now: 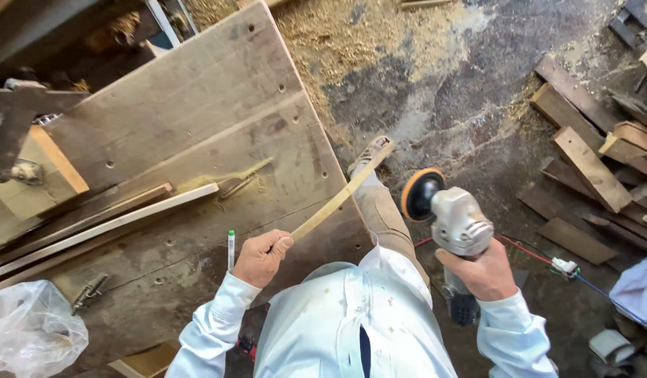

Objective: Sanding a curved piece of wood using a handheld angle grinder

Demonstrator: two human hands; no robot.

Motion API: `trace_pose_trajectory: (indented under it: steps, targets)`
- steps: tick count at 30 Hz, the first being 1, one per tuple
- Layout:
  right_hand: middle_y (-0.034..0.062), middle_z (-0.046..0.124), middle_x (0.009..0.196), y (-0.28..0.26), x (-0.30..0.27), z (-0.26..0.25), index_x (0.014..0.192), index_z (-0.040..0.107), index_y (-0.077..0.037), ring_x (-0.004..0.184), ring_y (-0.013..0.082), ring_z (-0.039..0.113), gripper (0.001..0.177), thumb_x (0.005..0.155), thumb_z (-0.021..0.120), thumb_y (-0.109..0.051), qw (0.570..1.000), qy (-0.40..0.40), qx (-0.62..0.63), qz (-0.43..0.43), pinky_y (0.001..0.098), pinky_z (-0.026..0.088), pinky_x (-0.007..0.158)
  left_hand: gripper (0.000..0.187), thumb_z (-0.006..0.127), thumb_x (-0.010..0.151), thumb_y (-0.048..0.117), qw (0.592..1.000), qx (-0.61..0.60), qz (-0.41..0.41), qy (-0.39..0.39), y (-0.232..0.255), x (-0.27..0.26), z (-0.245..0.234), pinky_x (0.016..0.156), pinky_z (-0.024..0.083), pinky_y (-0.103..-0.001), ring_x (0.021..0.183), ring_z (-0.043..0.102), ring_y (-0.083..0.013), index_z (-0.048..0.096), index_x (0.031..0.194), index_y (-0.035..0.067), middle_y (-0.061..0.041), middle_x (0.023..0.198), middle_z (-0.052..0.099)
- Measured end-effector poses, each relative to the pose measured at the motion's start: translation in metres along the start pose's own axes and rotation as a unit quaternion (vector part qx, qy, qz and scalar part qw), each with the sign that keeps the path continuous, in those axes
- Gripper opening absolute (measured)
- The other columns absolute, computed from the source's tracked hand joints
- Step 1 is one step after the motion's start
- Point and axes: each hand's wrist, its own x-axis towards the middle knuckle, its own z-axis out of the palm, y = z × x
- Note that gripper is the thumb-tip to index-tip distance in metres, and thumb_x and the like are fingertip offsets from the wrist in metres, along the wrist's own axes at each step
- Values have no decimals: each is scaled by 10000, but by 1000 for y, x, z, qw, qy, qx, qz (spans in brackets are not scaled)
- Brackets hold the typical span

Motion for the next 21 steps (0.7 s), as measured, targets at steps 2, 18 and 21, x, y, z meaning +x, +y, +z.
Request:
trace_pose_trajectory:
  steps: [2, 18, 21]
  targets:
    - [197, 762, 878, -19, -4, 20, 988, 774, 12, 880, 254, 708, 401, 620, 926, -27, 1000, -4, -20, 22, 494, 548, 869, 223, 691, 987, 251, 1000, 6, 1, 1, -1, 2, 1, 553, 521, -271, 511, 522, -125, 785, 802, 169, -16, 520, 613]
    - [193, 773, 906, -95, 44, 70, 929, 756, -61, 993, 362, 736, 548, 485, 968, -302, 969, -75, -153, 177, 515, 546, 761, 169, 695, 969, 239, 997, 69, 32, 14, -2, 3, -4, 625, 609, -393, 663, 748, -337, 822, 923, 138, -111, 716, 752]
    - [202, 761, 927, -100, 56, 58, 956, 734, -69, 992, 374, 726, 491, 544, 919, -262, 966, -47, -176, 182, 517, 532, 761, 157, 704, 962, 226, 996, 74, 45, 18, -8, 2, -3, 631, 614, -381, 662, 748, -346, 822, 925, 129, -113, 717, 753]
